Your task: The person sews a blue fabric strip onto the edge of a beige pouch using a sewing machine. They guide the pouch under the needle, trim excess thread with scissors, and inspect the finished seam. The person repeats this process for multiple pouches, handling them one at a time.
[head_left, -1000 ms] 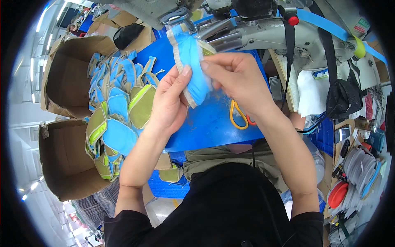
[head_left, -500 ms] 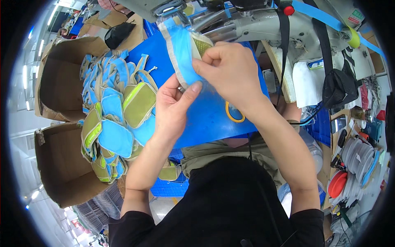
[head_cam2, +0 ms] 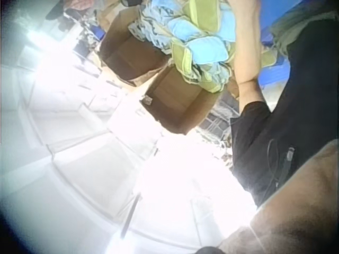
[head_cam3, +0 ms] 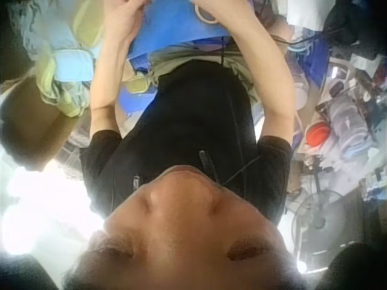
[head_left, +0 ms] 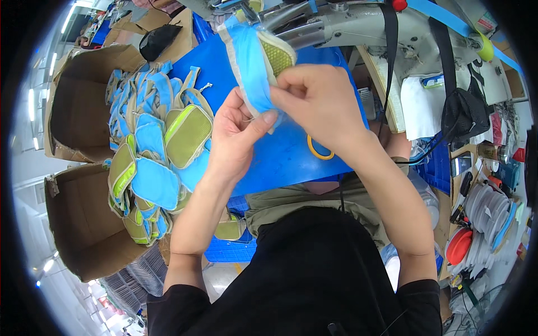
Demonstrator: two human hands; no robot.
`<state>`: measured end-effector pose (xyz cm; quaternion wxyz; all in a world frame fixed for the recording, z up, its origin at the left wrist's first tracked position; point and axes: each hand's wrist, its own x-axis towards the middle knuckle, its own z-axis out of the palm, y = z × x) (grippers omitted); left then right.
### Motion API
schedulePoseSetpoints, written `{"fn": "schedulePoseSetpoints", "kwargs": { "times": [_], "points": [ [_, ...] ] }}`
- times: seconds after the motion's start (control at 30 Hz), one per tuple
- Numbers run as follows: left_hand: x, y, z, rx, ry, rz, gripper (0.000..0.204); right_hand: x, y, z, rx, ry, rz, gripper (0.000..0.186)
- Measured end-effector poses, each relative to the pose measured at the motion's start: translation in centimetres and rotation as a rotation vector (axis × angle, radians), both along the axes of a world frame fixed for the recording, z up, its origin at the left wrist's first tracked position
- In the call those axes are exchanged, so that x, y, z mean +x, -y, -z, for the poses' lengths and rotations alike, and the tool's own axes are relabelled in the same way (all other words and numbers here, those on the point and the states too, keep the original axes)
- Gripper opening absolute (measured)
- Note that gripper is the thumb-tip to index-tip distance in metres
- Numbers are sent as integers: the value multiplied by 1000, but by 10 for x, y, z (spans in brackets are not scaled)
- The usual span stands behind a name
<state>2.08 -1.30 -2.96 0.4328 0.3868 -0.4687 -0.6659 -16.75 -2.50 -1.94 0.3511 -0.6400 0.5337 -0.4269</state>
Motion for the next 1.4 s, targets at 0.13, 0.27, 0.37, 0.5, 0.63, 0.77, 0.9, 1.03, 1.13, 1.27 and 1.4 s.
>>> {"fn": "schedulePoseSetpoints", "kwargs": {
  "times": [0.13,0.27,0.37,0.5,0.63,0.77,0.9,1.03,1.13,1.27,1.4],
  "points": [
    [3,2,-3,65,-61,30,43,-6,-4,5,66,177,-95,22],
    [4,5,-2,-51,-5,53,36,-1,-3,5,-24,112,-31,22],
    [15,14,-11,-66,-6,42,27,0,-7,7,-18,104,5,23],
    [0,41,-39,96,-15,-17,22,4,-11,10,-37,93,44,22],
    [-6,51,-47,148,35,4,25,-3,-15,0,-186,-26,36,19],
    [-6,50,-53,212,-15,9,28,-4,-6,-9,-256,243,206,23],
    [-11,47,-64,255,-51,-42,28,-2,7,-8,-70,473,99,24],
    [-7,48,-69,349,-113,-29,28,-6,8,-3,-111,330,59,21],
    [-14,46,-75,381,-91,-54,27,-3,9,2,-150,289,77,19],
    [-16,51,-72,348,-8,-24,22,1,7,7,-196,278,116,18],
    [-20,51,-72,304,43,-37,19,2,6,8,-210,271,119,17]
  ]
}}
